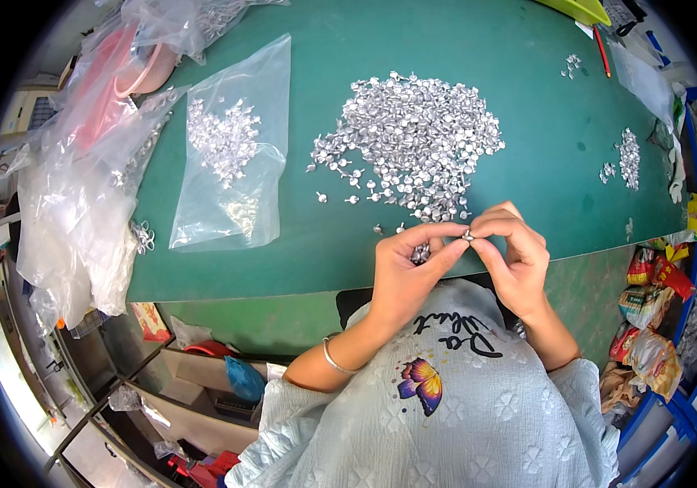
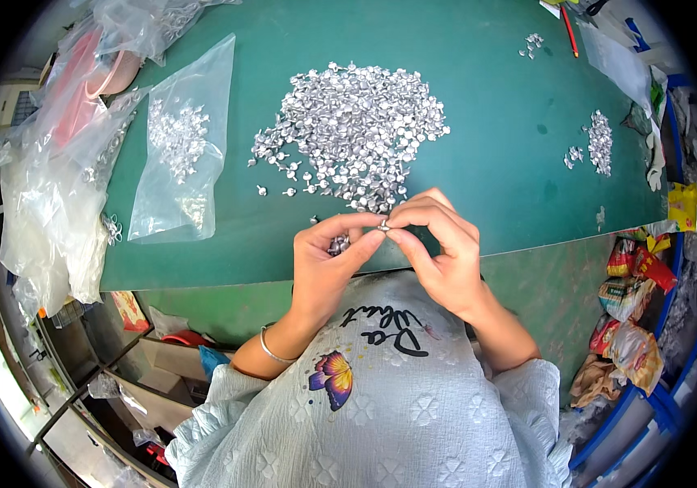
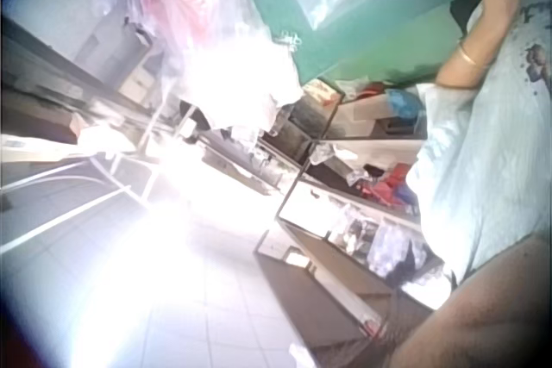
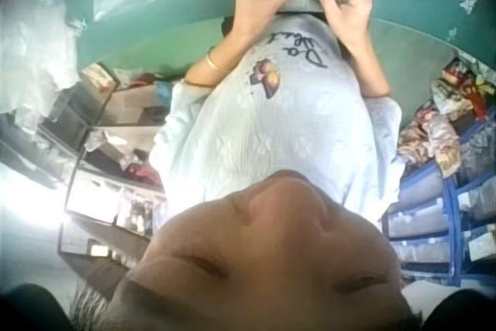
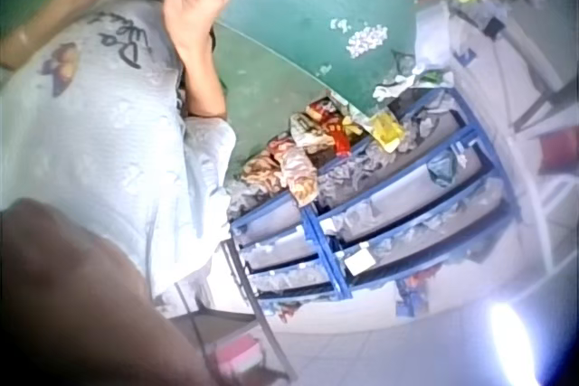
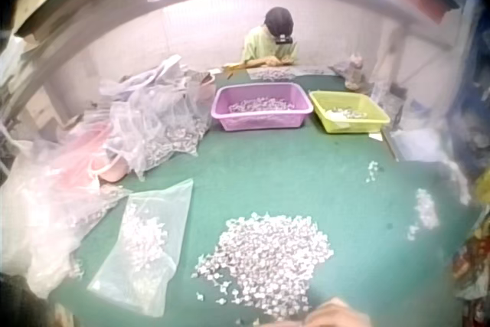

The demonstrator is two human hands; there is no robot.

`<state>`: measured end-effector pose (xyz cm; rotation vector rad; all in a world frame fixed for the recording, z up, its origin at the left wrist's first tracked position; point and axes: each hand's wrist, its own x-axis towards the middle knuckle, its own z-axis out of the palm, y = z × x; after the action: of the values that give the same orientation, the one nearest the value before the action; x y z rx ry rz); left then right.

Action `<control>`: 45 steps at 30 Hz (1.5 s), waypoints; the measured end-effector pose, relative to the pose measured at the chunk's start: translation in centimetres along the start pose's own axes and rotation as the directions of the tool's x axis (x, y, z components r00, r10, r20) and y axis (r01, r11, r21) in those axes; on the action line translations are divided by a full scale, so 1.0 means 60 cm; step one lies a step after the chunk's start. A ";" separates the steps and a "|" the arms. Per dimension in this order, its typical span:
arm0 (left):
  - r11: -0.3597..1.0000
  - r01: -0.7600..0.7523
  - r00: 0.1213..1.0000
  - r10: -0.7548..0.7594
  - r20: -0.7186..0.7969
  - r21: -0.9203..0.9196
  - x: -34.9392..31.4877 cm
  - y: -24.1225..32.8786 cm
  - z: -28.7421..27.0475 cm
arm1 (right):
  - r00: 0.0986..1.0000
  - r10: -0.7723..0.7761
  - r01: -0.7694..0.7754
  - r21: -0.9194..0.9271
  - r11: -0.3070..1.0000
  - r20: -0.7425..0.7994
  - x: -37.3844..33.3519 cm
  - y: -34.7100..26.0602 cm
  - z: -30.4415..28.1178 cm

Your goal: The person sits at a green workbench and repeatedly picks up small silver metal pieces and white plastic components. They manually join the two parts together by hand and place the assembled units into a pile on the table. The process is repetitive, involving picking, joining, and placing without the use of tools.

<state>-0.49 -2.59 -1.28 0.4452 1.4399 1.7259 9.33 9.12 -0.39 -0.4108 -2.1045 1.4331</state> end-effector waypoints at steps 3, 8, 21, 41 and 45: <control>1.000 0.011 1.000 -0.011 0.009 0.002 -0.005 0.011 0.000 | 0.984 0.179 -0.170 0.276 0.946 -0.008 -0.009 -0.005 0.003; 0.999 0.012 1.000 -0.012 0.002 -0.044 -0.009 0.015 0.004 | 0.967 0.255 -0.239 0.407 0.881 0.015 -0.014 -0.016 0.002; 0.997 0.015 1.000 -0.013 0.026 -0.069 -0.013 0.023 0.004 | 0.872 0.447 -0.443 0.716 0.541 0.201 -0.021 -0.014 -0.006; 0.999 -0.050 0.999 0.050 -0.021 -0.007 -0.020 0.029 0.008 | 0.955 0.296 -0.275 0.494 0.825 0.038 -0.021 -0.032 -0.002; 0.977 -0.200 0.979 0.203 -0.031 0.078 -0.020 0.029 0.009 | 0.953 0.302 -0.279 0.491 0.826 0.034 -0.021 -0.038 -0.002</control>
<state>-0.05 -3.17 0.78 0.6200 1.5350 1.8528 10.53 7.64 1.42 -0.5661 -1.5981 2.0445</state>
